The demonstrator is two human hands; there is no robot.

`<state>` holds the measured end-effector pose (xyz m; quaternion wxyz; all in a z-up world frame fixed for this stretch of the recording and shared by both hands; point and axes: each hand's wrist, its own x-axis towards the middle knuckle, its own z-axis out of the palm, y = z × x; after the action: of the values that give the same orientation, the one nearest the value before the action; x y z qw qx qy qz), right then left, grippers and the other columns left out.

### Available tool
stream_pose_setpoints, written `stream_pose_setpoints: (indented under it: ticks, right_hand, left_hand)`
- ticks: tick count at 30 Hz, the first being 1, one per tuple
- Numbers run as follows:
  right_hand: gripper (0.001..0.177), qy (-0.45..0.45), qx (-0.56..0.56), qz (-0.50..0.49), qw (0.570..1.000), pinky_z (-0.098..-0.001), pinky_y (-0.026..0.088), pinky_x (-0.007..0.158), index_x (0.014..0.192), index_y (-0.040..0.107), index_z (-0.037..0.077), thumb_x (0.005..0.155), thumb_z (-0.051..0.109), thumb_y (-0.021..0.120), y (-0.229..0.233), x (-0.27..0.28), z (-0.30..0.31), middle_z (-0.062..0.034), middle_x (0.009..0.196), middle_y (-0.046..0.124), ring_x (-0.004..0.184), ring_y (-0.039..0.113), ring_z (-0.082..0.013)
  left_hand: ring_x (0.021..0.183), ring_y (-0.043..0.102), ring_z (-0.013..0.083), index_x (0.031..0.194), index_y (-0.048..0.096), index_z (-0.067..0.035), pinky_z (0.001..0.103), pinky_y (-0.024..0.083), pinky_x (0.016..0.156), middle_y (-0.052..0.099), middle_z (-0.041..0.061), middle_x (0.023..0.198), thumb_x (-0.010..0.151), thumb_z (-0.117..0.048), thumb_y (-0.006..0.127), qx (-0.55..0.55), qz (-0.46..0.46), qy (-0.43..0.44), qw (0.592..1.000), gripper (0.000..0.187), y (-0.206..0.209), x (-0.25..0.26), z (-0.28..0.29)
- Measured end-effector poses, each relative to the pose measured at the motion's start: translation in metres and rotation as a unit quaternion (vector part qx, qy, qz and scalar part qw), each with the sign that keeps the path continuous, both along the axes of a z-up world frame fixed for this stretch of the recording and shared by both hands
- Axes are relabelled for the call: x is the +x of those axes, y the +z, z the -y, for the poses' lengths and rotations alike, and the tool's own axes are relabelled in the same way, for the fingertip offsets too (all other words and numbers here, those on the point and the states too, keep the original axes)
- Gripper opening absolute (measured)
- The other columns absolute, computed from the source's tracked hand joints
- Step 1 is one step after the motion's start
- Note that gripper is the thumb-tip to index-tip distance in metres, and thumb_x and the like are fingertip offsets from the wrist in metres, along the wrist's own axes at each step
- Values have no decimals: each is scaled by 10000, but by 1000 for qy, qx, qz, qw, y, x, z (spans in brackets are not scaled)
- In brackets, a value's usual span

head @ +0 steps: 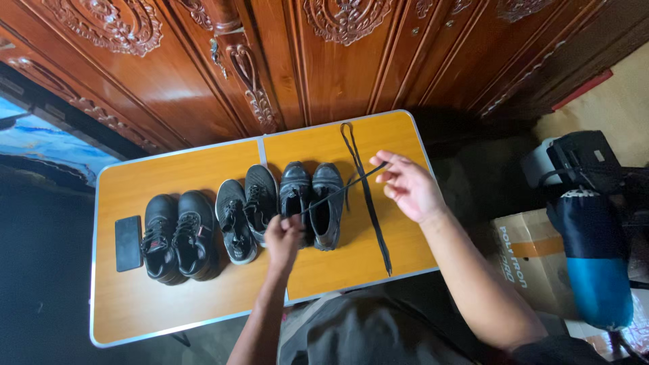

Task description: The person removes laces from three pairs of black shoes on a table and then re-laces each shoe with the appropriate laces. The person threads the laces through the eyelets and ties them, handling each shoe one at a time.

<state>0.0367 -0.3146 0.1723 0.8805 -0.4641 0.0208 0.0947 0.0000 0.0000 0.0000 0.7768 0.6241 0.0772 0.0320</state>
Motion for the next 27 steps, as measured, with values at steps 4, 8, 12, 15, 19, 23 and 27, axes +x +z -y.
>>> stream_pose_setpoints:
  ticks: [4,8,12,15,19,23,27]
  right_hand:
    - [387,-29,-2,9,1000,-249,477,658,1309,656,53,983,250,588,-8,11,26,-80,1245,704,961,660,-152]
    - [421,-19,-192,-31,981,-245,484,669,1327,648,59,962,264,612,-38,27,31,-54,1245,706,991,661,-133]
    - [452,65,-397,-23,915,-288,547,701,1336,650,55,922,237,649,-87,30,10,-42,1241,718,996,688,-145]
    - [501,123,-444,-63,885,-328,565,759,1396,605,102,919,246,661,-122,25,-7,-109,1180,744,982,694,-198]
    - [602,147,-533,-74,830,-347,569,899,1436,549,114,880,274,716,-153,18,-18,-209,1203,739,1078,730,-257]
    - [546,13,-721,128,681,-415,465,1012,1315,629,56,844,286,783,-161,5,-38,-300,1426,502,1249,550,-380]
    - [439,57,-405,134,903,-369,453,1093,1296,639,23,961,306,668,-145,-12,-71,-207,1414,554,1287,569,-271]
  left_hand:
    - [632,595,120,746,462,-106,256,483,561,679,81,788,951,-31,660,-61,-103,143,982,294,-34,-1,-46]
    - [593,570,138,752,485,-110,275,474,550,668,73,757,971,-86,652,-86,-191,172,962,276,-35,-5,-58]
    - [621,573,119,771,468,-126,265,442,568,616,33,735,965,-130,704,-59,-135,42,988,306,-13,-9,-35]
    - [620,597,139,776,501,-103,293,449,569,596,46,699,1012,-271,635,67,-130,-47,988,319,7,-9,-10]
    - [642,651,174,824,538,-63,337,529,604,521,0,803,1046,-329,522,125,-82,-105,983,346,32,-11,7]
    - [816,633,346,882,595,-89,404,510,717,641,125,830,1086,-248,534,447,260,-125,847,266,65,-18,11]
    - [718,719,311,973,660,-79,415,539,679,704,156,746,982,-296,583,353,-83,-292,885,231,101,-33,22]
